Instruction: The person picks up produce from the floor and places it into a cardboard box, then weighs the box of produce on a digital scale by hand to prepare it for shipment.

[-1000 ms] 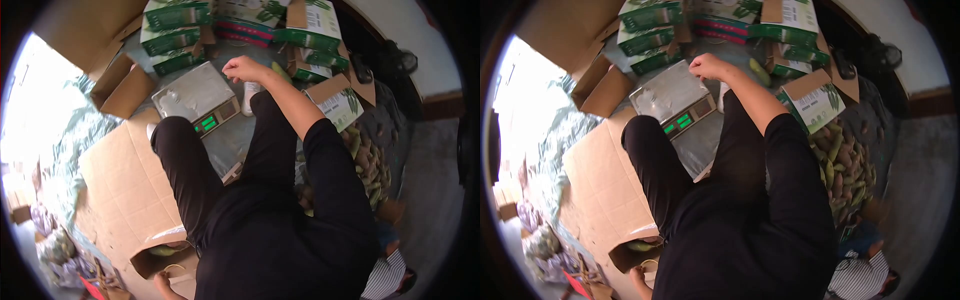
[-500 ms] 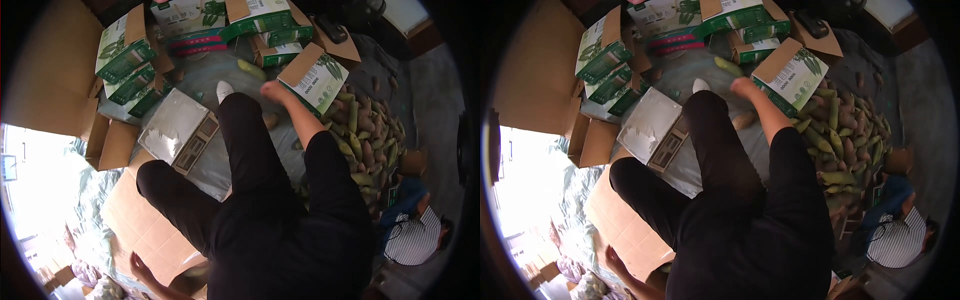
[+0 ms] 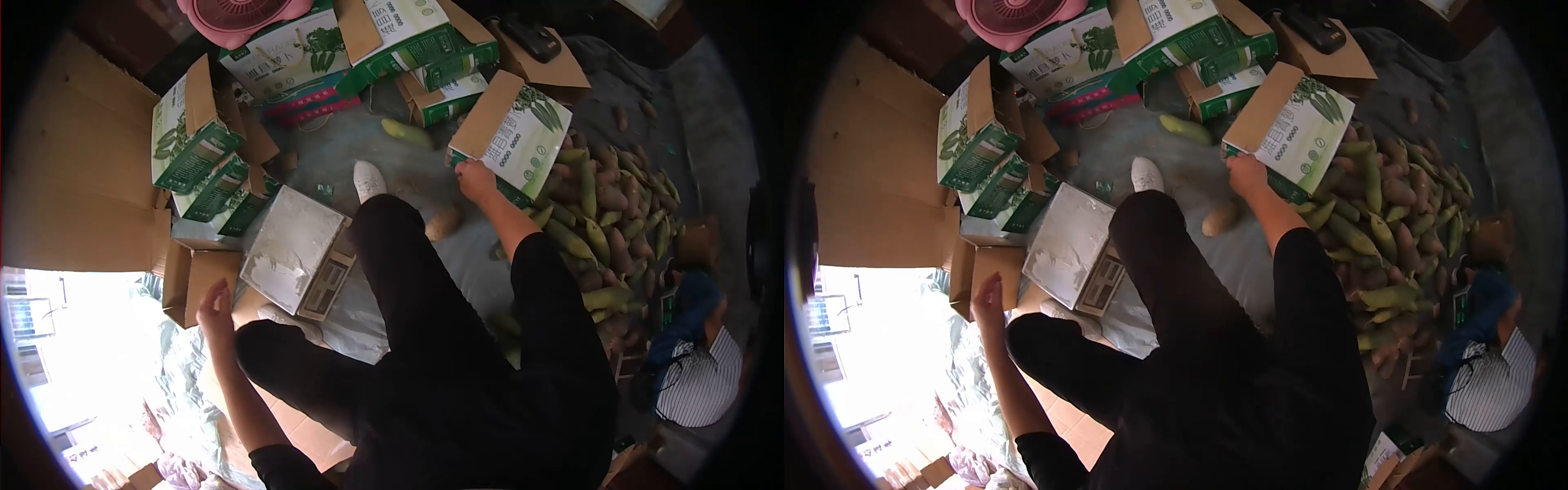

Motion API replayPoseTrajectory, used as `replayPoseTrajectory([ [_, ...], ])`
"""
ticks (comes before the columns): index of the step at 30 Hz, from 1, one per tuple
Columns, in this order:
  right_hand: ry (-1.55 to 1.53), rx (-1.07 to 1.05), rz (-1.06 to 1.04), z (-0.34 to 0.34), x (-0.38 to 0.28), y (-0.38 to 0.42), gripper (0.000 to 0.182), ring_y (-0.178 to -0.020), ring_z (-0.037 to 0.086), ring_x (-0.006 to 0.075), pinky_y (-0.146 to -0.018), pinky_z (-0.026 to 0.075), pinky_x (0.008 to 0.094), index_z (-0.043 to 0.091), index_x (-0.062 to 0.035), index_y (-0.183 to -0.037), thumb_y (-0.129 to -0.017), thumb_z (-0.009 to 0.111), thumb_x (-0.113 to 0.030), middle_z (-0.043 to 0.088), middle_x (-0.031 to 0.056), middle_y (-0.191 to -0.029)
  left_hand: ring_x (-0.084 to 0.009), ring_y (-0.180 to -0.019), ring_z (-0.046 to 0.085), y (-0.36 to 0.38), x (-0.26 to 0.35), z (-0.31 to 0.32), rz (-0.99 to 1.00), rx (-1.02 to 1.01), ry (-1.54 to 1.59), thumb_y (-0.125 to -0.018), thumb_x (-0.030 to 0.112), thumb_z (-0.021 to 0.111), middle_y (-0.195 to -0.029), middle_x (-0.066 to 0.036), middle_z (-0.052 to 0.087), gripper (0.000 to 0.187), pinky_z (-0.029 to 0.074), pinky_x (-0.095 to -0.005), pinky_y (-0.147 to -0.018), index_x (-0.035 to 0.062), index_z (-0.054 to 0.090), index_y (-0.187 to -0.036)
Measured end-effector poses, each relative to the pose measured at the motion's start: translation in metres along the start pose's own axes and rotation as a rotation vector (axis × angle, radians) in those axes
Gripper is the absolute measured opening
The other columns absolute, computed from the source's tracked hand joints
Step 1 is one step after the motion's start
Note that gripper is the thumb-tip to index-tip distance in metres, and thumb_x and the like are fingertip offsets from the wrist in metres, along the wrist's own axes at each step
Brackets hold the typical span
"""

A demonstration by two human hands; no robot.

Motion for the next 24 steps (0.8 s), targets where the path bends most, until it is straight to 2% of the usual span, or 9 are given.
replayPoseTrajectory([
  [4,0.101,0.07,-0.134,-0.005,-0.02,-0.035,0.018,-0.098,0.055,0.0288,-0.081,0.047,0.0397,0.063,-0.0122,-0.091,-0.074,0.057,-0.008,0.058,0.008,-0.1,-0.0303,-0.09,0.062,-0.004,-0.002,0.022,0.04,-0.11,-0.158,-0.082,0.009,0.058,-0.094,-0.016,0.065,0.02,0.047,-0.0369,-0.08,0.0009,0.065,-0.098],
  [6,0.23,0.012,-0.194,-0.005,-0.034,-0.049,0.019,-0.107,0.051,0.0221,-0.08,0.045,0.0357,0.061,-0.0116,-0.095,-0.077,0.055,-0.011,0.057,0.0036,-0.103,-0.0316,-0.09,0.062,-0.003,0.004,0.024,0.026,-0.123,-0.175,-0.082,0.009,0.058,-0.094,-0.016,0.065,0.02,0.047,-0.0378,-0.08,0.001,0.065,-0.098],
  [10,0.334,-0.099,-0.209,0.012,-0.041,-0.065,0.028,-0.113,0.046,0.0229,-0.086,0.041,0.0388,0.059,-0.0121,-0.104,-0.077,0.055,-0.009,0.055,0.003,-0.108,-0.0323,-0.089,0.061,-0.003,0.015,0.023,0.01,-0.159,-0.278,-0.08,0.01,0.059,-0.094,-0.016,0.064,0.02,0.047,-0.0383,-0.079,0.0012,0.065,-0.098],
  [12,0.47,0.185,-0.357,0.028,-0.035,-0.064,0.029,-0.111,0.046,0.0226,-0.088,0.036,0.0411,0.059,-0.0136,-0.108,-0.08,0.054,-0.013,0.055,0.0011,-0.107,-0.0325,-0.089,0.061,-0.003,0.015,0.026,0.061,-0.15,-0.295,-0.08,0.009,0.059,-0.094,-0.017,0.064,0.02,0.047,-0.0385,-0.079,0.0004,0.064,-0.097],
  [13,0.475,0.185,-0.353,0.027,-0.031,-0.065,0.029,-0.111,0.046,0.0226,-0.088,0.036,0.0411,0.059,-0.0136,-0.108,-0.08,0.054,-0.013,0.055,0.0011,-0.107,-0.0325,-0.089,0.061,-0.004,0.015,0.028,0.064,-0.152,-0.289,-0.08,0.009,0.059,-0.094,-0.017,0.064,0.02,0.047,-0.0385,-0.079,0.0004,0.064,-0.097],
  [15,0.614,0.006,-0.333,0.041,-0.019,-0.065,0.026,-0.108,0.046,0.0232,-0.089,0.034,0.0428,0.063,-0.0149,-0.105,-0.08,0.057,-0.02,0.055,0.0014,-0.11,-0.0331,-0.088,0.061,-0.005,0.016,0.027,0.048,-0.132,-0.272,-0.08,0.007,0.059,-0.093,-0.017,0.064,0.02,0.047,-0.0388,-0.078,-0.0004,0.064,-0.097],
  [18,0.563,-0.102,-0.353,0.01,-0.032,-0.054,0.022,-0.107,0.047,0.0219,-0.09,0.034,0.0413,0.067,-0.0151,-0.096,-0.078,0.06,-0.025,0.059,0.0004,-0.106,-0.0334,-0.086,0.061,-0.008,0.021,0.03,0.049,-0.133,-0.24,-0.08,0.006,0.059,-0.091,-0.017,0.064,0.02,0.047,-0.0389,-0.077,-0.0007,0.064,-0.097],
  [22,0.502,-0.107,-0.213,-0.01,-0.02,-0.044,0.019,-0.101,0.05,0.0224,-0.09,0.033,0.0398,0.069,-0.0145,-0.09,-0.076,0.063,-0.025,0.064,0.0011,-0.092,-0.0333,-0.085,0.062,-0.01,0.019,0.032,0.087,-0.127,-0.251,-0.08,0.006,0.059,-0.091,-0.017,0.064,0.019,0.048,-0.0388,-0.076,-0.0002,0.064,-0.097],
  [24,0.504,-0.017,-0.185,-0.045,-0.014,-0.029,0.014,-0.093,0.053,0.0234,-0.088,0.034,0.0419,0.067,-0.012,-0.084,-0.075,0.057,-0.017,0.066,0.0047,-0.081,-0.0334,-0.085,0.062,-0.009,0.019,0.034,0.109,-0.142,-0.246,-0.08,0.006,0.059,-0.09,-0.016,0.064,0.018,0.048,-0.039,-0.075,0.0002,0.064,-0.097],
])
Point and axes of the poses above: each hand's wrist, its own y-axis away from the middle knuckle, its own z-axis out of the palm, x = y × z, the point moved 7 cm from there along -y, towards the middle knuckle
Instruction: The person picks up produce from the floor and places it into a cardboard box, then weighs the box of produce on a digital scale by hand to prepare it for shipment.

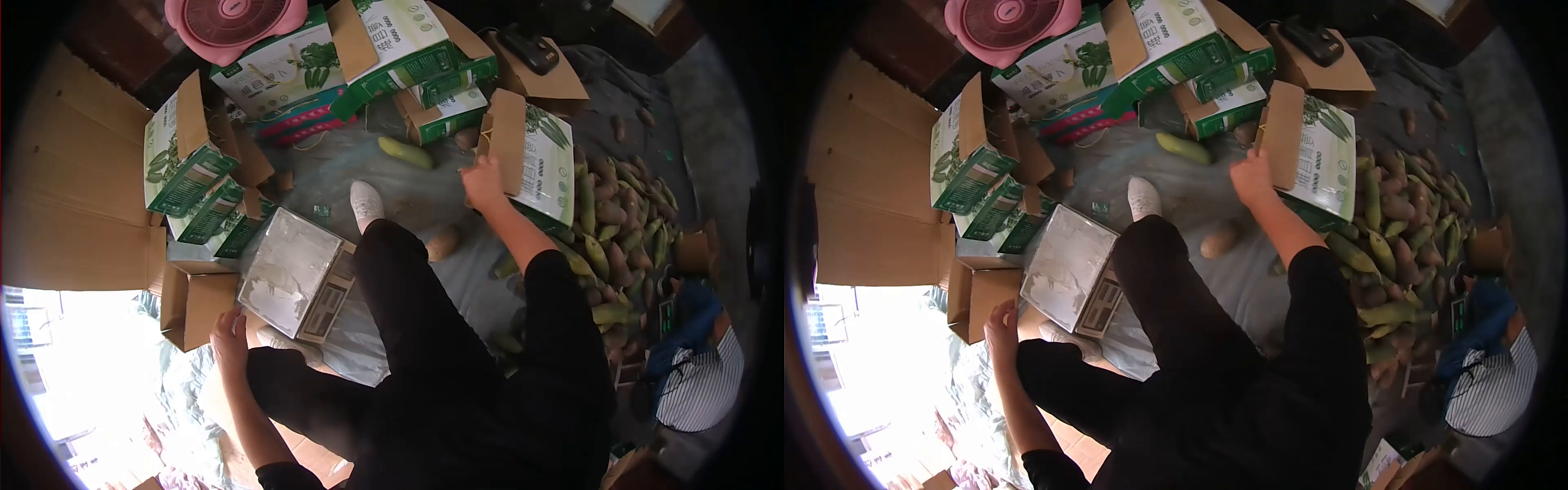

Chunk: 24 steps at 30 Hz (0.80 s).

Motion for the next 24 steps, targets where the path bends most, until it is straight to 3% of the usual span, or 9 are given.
replayPoseTrajectory([
  [3,0.065,0.116,0.11,-0.013,0.036,0.023,0.01,-0.089,0.055,0.0237,-0.088,0.034,0.0427,0.065,-0.0117,-0.079,-0.075,0.056,-0.013,0.066,0.0064,-0.073,-0.034,-0.084,0.061,0.001,0.0,0.0,0.031,0.008,-0.018,-0.08,0.007,0.058,-0.089,-0.017,0.064,0.018,0.048,-0.0396,-0.075,0.0005,0.064,-0.096],
  [4,0.002,0.059,0.168,-0.018,0.049,0.03,0.01,-0.093,0.056,0.0253,-0.084,0.038,0.0435,0.063,-0.0101,-0.082,-0.077,0.054,-0.012,0.066,0.009,-0.085,-0.034,-0.084,0.061,0.001,-0.001,0.0,0.034,0.009,-0.013,-0.08,0.007,0.058,-0.089,-0.017,0.064,0.018,0.048,-0.0396,-0.075,0.0005,0.064,-0.096],
  [8,-0.057,0.188,0.372,-0.042,0.1,0.064,0.011,-0.094,0.057,0.0268,-0.079,0.044,0.0445,0.061,-0.0089,-0.087,-0.08,0.053,-0.012,0.063,0.0097,-0.095,-0.0344,-0.084,0.061,0.005,0.001,-0.002,0.058,0.025,-0.015,-0.08,0.008,0.058,-0.088,-0.017,0.063,0.019,0.047,-0.04,-0.075,0.001,0.064,-0.097],
  [10,-0.034,0.107,0.617,-0.045,0.131,0.091,0.023,-0.095,0.057,0.0281,-0.078,0.048,0.0445,0.056,-0.0099,-0.102,-0.08,0.055,-0.009,0.057,0.0089,-0.098,-0.0344,-0.084,0.061,0.007,0.0,-0.003,0.044,0.022,-0.001,-0.08,0.009,0.058,-0.088,-0.016,0.063,0.019,0.047,-0.04,-0.075,0.0012,0.064,-0.097],
  [13,0.054,-0.01,0.632,-0.015,0.169,0.121,0.015,-0.097,0.057,0.027,-0.073,0.05,0.0457,0.059,-0.0096,-0.096,-0.083,0.052,-0.012,0.059,0.0073,-0.095,-0.0345,-0.085,0.061,0.011,-0.004,-0.006,0.031,0.044,-0.003,-0.081,0.009,0.058,-0.089,-0.016,0.064,0.019,0.047,-0.0396,-0.076,0.0014,0.064,-0.097],
  [19,0.148,-0.005,0.717,-0.041,0.211,0.163,0.02,-0.1,0.057,0.0261,-0.073,0.05,0.0456,0.06,-0.0141,-0.101,-0.083,0.05,-0.012,0.061,0.0056,-0.1,-0.0346,-0.086,0.061,0.018,-0.005,-0.009,-0.001,0.05,-0.008,-0.081,0.01,0.058,-0.091,-0.016,0.064,0.02,0.047,-0.0392,-0.076,0.0017,0.064,-0.097],
  [21,0.056,0.105,0.721,-0.054,0.222,0.164,0.021,-0.098,0.058,0.0269,-0.074,0.05,0.0454,0.059,-0.0155,-0.101,-0.084,0.048,-0.012,0.062,0.0057,-0.1,-0.0346,-0.086,0.061,0.02,-0.006,-0.011,0.054,0.061,0.017,-0.081,0.011,0.058,-0.091,-0.016,0.064,0.02,0.047,-0.0394,-0.076,0.0028,0.065,-0.097],
  [24,-0.015,0.089,0.698,-0.093,0.212,0.158,0.022,-0.094,0.059,0.0321,-0.076,0.048,0.046,0.059,-0.0163,-0.103,-0.085,0.047,-0.013,0.062,0.0084,-0.101,-0.0337,-0.085,0.061,0.024,-0.009,-0.015,0.024,0.088,0.001,-0.081,0.013,0.058,-0.091,-0.016,0.064,0.019,0.048,-0.039,-0.075,0.0042,0.066,-0.097],
])
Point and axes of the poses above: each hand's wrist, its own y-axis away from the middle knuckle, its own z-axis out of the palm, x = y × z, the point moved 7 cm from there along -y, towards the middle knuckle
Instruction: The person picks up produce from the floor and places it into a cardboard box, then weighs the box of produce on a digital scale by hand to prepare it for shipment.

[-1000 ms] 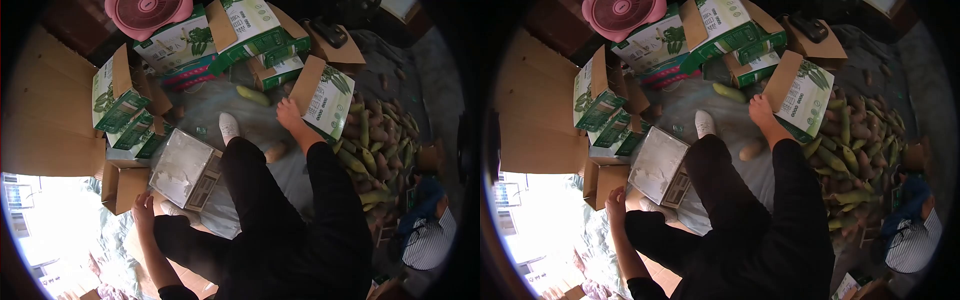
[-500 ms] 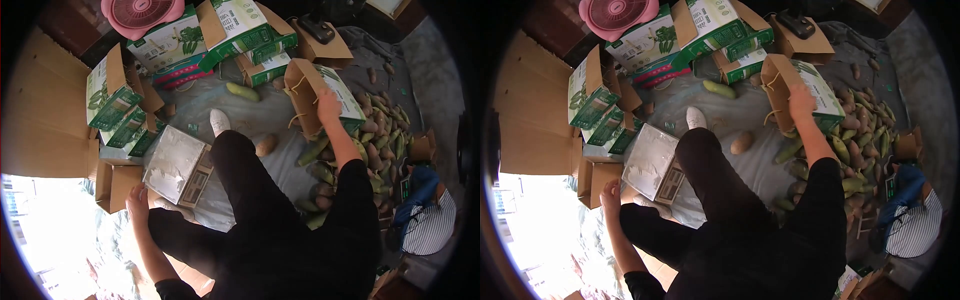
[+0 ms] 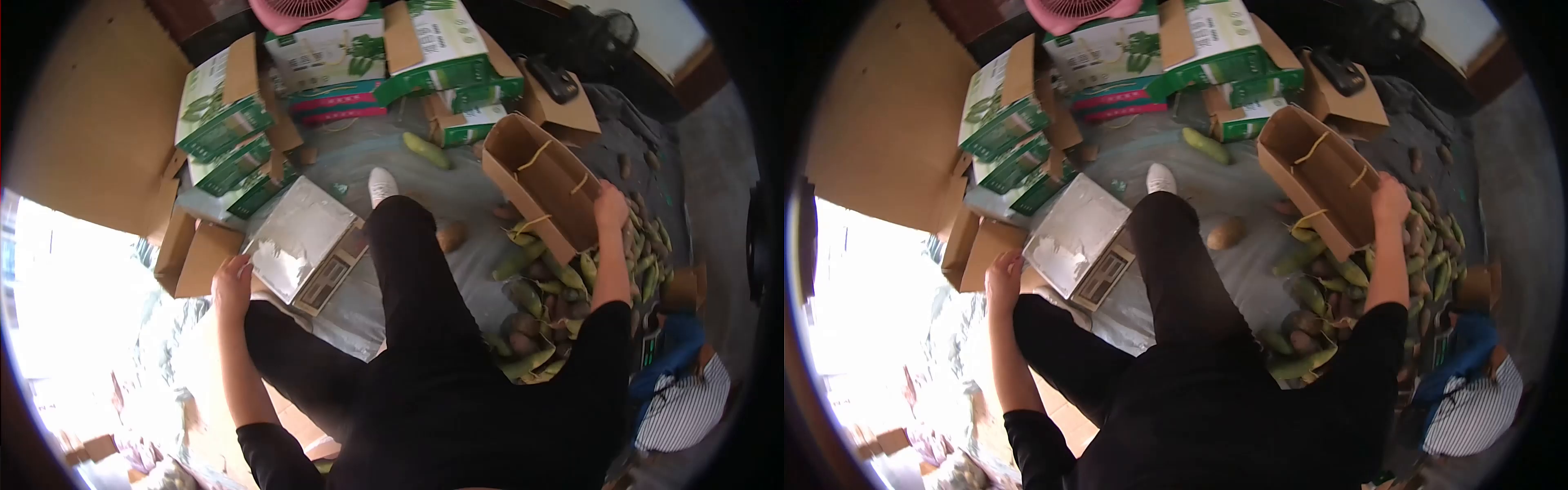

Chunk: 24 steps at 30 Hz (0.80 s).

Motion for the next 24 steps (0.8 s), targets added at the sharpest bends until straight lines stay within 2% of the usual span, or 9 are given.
replayPoseTrajectory([
  [3,-0.188,0.04,-0.091,-0.032,-0.024,0.002,0.022,-0.094,0.058,0.0335,-0.075,0.048,0.0459,0.059,-0.0172,-0.105,-0.086,0.049,-0.014,0.062,0.0094,-0.102,-0.0334,-0.083,0.062,0.004,0.0,-0.005,-0.013,0.024,-0.024,-0.082,0.015,0.057,-0.088,-0.015,0.064,0.019,0.048,-0.0386,-0.074,0.0034,0.066,-0.096],
  [5,-0.206,0.034,-0.147,-0.062,-0.051,0.006,0.022,-0.094,0.057,0.0342,-0.075,0.047,0.0458,0.059,-0.0175,-0.107,-0.086,0.051,-0.016,0.062,0.0107,-0.102,-0.0334,-0.084,0.062,0.007,0.001,-0.01,-0.046,0.018,0.001,-0.083,0.015,0.057,-0.088,-0.015,0.064,0.019,0.048,-0.0384,-0.075,0.0033,0.066,-0.096],
  [8,-0.367,0.23,-0.41,-0.109,-0.097,0.009,0.024,-0.094,0.057,0.0336,-0.075,0.046,0.0422,0.059,-0.017,-0.109,-0.086,0.054,-0.018,0.062,0.0113,-0.101,-0.0331,-0.086,0.06,0.012,-0.006,-0.014,-0.041,0.04,0.022,-0.08,0.013,0.061,-0.09,-0.014,0.063,0.019,0.047,-0.0394,-0.075,0.0062,0.066,-0.097],
  [11,-0.499,0.239,-0.488,-0.158,-0.148,0.019,0.023,-0.096,0.057,0.0325,-0.079,0.046,0.0386,0.061,-0.0116,-0.109,-0.087,0.053,-0.016,0.062,0.0124,-0.102,-0.0325,-0.087,0.061,0.019,-0.012,-0.02,-0.041,0.088,0.046,-0.08,0.013,0.061,-0.091,-0.014,0.064,0.02,0.047,-0.039,-0.076,0.0061,0.066,-0.098],
  [13,-0.61,0.39,-0.739,-0.19,-0.189,0.023,0.022,-0.094,0.058,0.0303,-0.078,0.046,0.0363,0.062,-0.0098,-0.106,-0.087,0.054,-0.015,0.062,0.0122,-0.1,-0.0323,-0.087,0.061,0.023,-0.015,-0.023,-0.048,0.1,0.045,-0.08,0.013,0.061,-0.091,-0.013,0.064,0.02,0.047,-0.0388,-0.076,0.0061,0.066,-0.098],
  [15,-0.672,0.44,-0.819,-0.217,-0.23,0.029,0.022,-0.088,0.058,0.0291,-0.073,0.047,0.0381,0.062,-0.015,-0.106,-0.085,0.055,-0.015,0.063,0.0085,-0.097,-0.0321,-0.087,0.061,0.026,-0.015,-0.027,-0.047,0.112,0.045,-0.08,0.013,0.06,-0.091,-0.013,0.064,0.021,0.047,-0.0385,-0.076,0.0061,0.066,-0.099],
  [19,-0.727,0.573,-0.98,-0.241,-0.32,0.038,0.02,-0.088,0.06,0.0274,-0.072,0.048,0.038,0.064,-0.0158,-0.102,-0.083,0.057,-0.016,0.065,0.0067,-0.093,-0.0318,-0.087,0.061,0.032,-0.019,-0.037,-0.076,0.135,0.024,-0.08,0.012,0.06,-0.092,-0.013,0.064,0.019,0.047,-0.0379,-0.076,0.006,0.065,-0.098],
  [24,-0.856,0.476,-1.187,-0.242,-0.44,0.072,0.02,-0.083,0.062,0.0278,-0.068,0.05,0.0409,0.067,-0.0199,-0.096,-0.079,0.058,-0.015,0.066,0.0065,-0.086,-0.0298,-0.082,0.06,0.044,-0.027,-0.051,-0.123,0.235,-0.002,-0.081,0.012,0.06,-0.086,-0.012,0.062,0.017,0.047,-0.0378,-0.072,0.0067,0.065,-0.096],
])
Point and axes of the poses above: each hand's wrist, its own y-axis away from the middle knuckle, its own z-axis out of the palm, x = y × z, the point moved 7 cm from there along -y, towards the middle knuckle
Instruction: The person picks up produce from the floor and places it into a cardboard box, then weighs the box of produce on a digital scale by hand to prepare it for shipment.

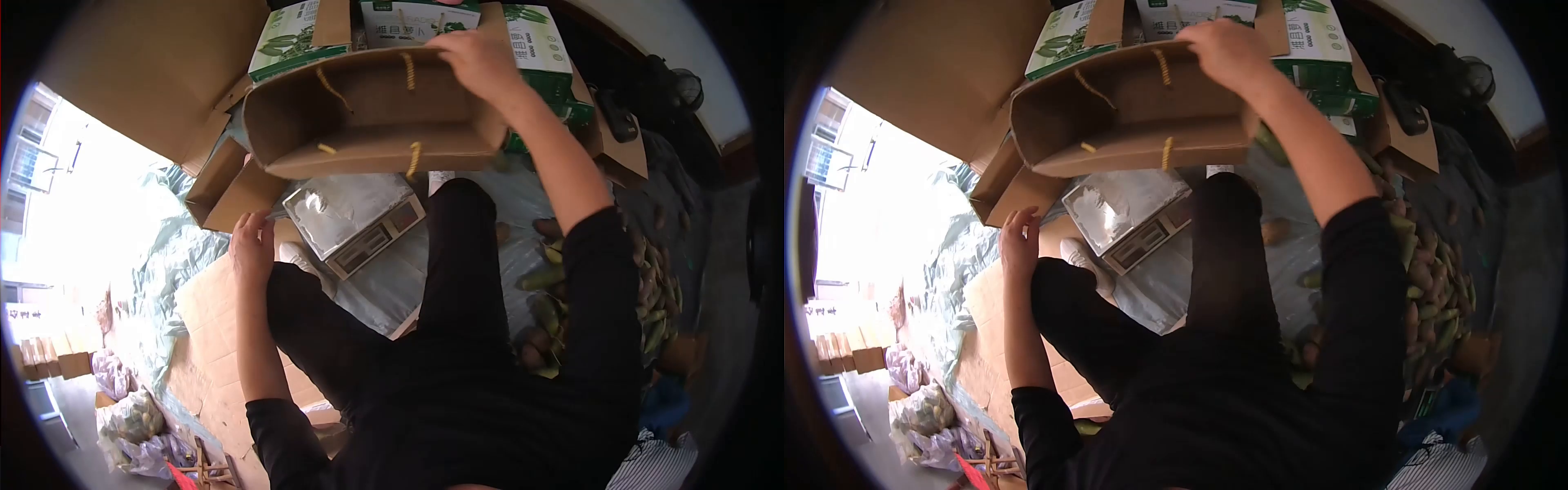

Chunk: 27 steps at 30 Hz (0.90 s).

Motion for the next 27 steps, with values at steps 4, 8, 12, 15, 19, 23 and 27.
replayPoseTrajectory([
  [4,-0.098,-0.193,0.025,0.084,-0.037,-0.011,0.016,-0.085,0.062,0.0283,-0.069,0.05,0.0425,0.066,-0.0211,-0.093,-0.08,0.058,-0.019,0.067,0.0068,-0.086,-0.0272,-0.08,0.057,0.007,0.001,-0.023,0.023,0.153,-0.046,-0.081,0.013,0.061,-0.08,-0.01,0.057,0.016,0.045,-0.0379,-0.07,0.0066,0.063,-0.096],
  [8,-0.219,-0.357,0.068,0.152,-0.054,0.0,0.018,-0.093,0.06,0.0265,-0.074,0.048,0.0439,0.066,-0.0215,-0.098,-0.081,0.059,-0.021,0.066,0.0048,-0.091,-0.0273,-0.087,0.055,0.012,0.0,-0.032,0.017,0.197,-0.063,-0.079,0.014,0.064,-0.088,-0.009,0.057,0.021,0.044,-0.0379,-0.076,0.0058,0.061,-0.098],
  [12,-0.051,-0.393,0.064,0.175,-0.063,0.023,0.024,-0.106,0.052,0.0233,-0.082,0.045,0.045,0.065,-0.0218,-0.103,-0.08,0.062,-0.028,0.062,0.0013,-0.101,-0.0287,-0.094,0.054,0.01,0.0,-0.029,0.078,0.163,-0.076,-0.078,0.015,0.065,-0.096,-0.01,0.057,0.025,0.042,-0.0388,-0.081,0.006,0.061,-0.101],
  [15,-0.098,-0.449,0.072,0.17,-0.083,0.041,0.029,-0.108,0.051,0.0242,-0.086,0.043,0.0439,0.064,-0.0212,-0.105,-0.078,0.064,-0.033,0.06,0.002,-0.107,-0.0297,-0.099,0.053,0.01,-0.002,-0.021,0.064,0.1,-0.109,-0.078,0.015,0.065,-0.102,-0.011,0.057,0.029,0.041,-0.0392,-0.085,0.0059,0.06,-0.105],
  [19,-0.244,-0.58,0.023,0.175,-0.097,0.065,0.03,-0.109,0.051,0.0237,-0.086,0.043,0.0453,0.065,-0.0207,-0.104,-0.076,0.067,-0.031,0.061,0.0024,-0.108,-0.0302,-0.1,0.052,0.005,-0.004,-0.013,0.049,0.048,-0.104,-0.077,0.015,0.065,-0.104,-0.011,0.057,0.031,0.041,-0.0397,-0.086,0.0061,0.06,-0.106],
  [23,-0.093,-0.862,-0.001,0.188,-0.093,0.08,0.032,-0.101,0.058,0.0245,-0.083,0.045,0.0428,0.063,-0.0223,-0.106,-0.074,0.067,-0.024,0.064,0.0053,-0.101,-0.0303,-0.1,0.053,0.002,0.0,-0.006,0.074,0.027,-0.094,-0.077,0.015,0.065,-0.105,-0.01,0.057,0.032,0.041,-0.0397,-0.087,0.0066,0.06,-0.107],
  [27,-0.411,-0.757,0.078,0.196,-0.094,0.091,0.031,-0.098,0.06,0.0262,-0.081,0.049,0.0382,0.064,-0.0228,-0.103,-0.074,0.06,-0.012,0.065,0.005,-0.098,-0.0303,-0.101,0.052,0.003,0.004,-0.004,0.065,0.008,-0.104,-0.077,0.015,0.065,-0.105,-0.011,0.058,0.032,0.041,-0.0397,-0.087,0.0067,0.06,-0.107],
])
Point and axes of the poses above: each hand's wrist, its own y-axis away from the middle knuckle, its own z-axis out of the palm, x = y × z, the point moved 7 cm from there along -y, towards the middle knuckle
